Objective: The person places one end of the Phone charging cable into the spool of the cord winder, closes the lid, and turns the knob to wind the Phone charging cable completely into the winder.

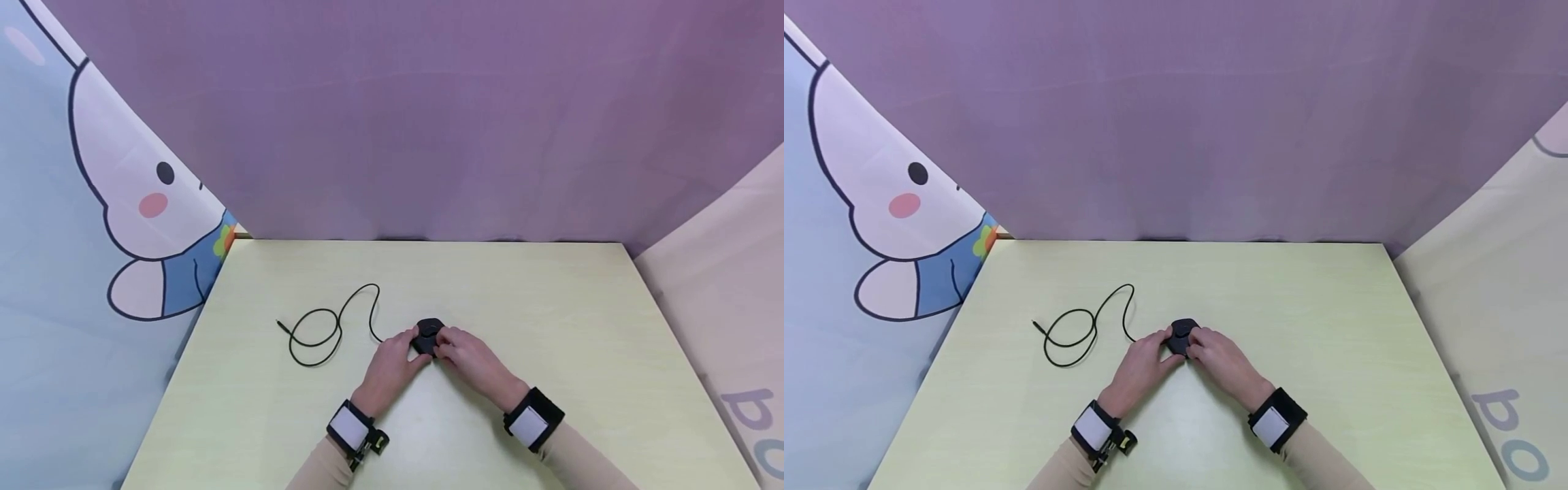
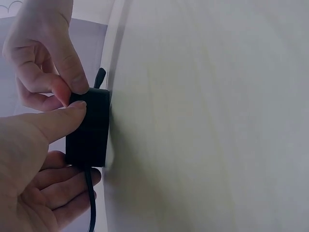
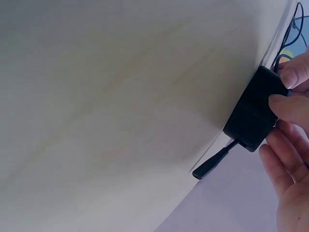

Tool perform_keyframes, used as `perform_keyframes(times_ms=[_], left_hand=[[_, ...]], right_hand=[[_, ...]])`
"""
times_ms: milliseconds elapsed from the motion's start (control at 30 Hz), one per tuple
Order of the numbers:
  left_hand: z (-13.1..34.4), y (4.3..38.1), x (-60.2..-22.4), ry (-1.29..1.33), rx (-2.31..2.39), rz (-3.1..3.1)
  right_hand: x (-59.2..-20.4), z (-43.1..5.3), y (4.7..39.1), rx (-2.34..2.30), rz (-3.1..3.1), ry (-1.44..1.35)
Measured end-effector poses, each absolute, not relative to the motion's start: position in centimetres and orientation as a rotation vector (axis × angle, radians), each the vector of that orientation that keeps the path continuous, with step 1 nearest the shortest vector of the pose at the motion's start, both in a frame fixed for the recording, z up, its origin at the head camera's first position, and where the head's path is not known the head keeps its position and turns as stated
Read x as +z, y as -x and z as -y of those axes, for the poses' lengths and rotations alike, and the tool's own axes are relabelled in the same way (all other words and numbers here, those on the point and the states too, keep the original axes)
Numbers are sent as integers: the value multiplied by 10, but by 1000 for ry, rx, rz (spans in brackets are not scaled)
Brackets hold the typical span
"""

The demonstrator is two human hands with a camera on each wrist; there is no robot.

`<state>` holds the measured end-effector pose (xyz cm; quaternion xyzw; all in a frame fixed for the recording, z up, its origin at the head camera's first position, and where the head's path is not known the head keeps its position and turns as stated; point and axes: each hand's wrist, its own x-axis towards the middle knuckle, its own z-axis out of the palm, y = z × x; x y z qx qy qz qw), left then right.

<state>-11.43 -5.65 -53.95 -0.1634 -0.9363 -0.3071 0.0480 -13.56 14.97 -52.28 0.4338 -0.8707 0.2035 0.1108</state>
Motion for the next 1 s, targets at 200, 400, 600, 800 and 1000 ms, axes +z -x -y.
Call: perform_keyframes(times_ms=[200, 400, 600, 800, 1000], left_hand=[[56, 113, -540, 502, -939, 2847], [56, 113, -540, 500, -928, 2853], [57, 114, -540, 506, -871, 2893], [57, 117, -534, 509, -861, 2929], [51, 123, -532, 563, -705, 3031]], right_hand=[[-525, -150, 135, 621, 2565, -1258], [-526, -151, 135, 633, 2555, -1257], [-524, -152, 137, 627, 2544, -1281], [-517, -153, 139, 686, 2595, -1267], [-515, -156, 144, 970, 2659, -1135]])
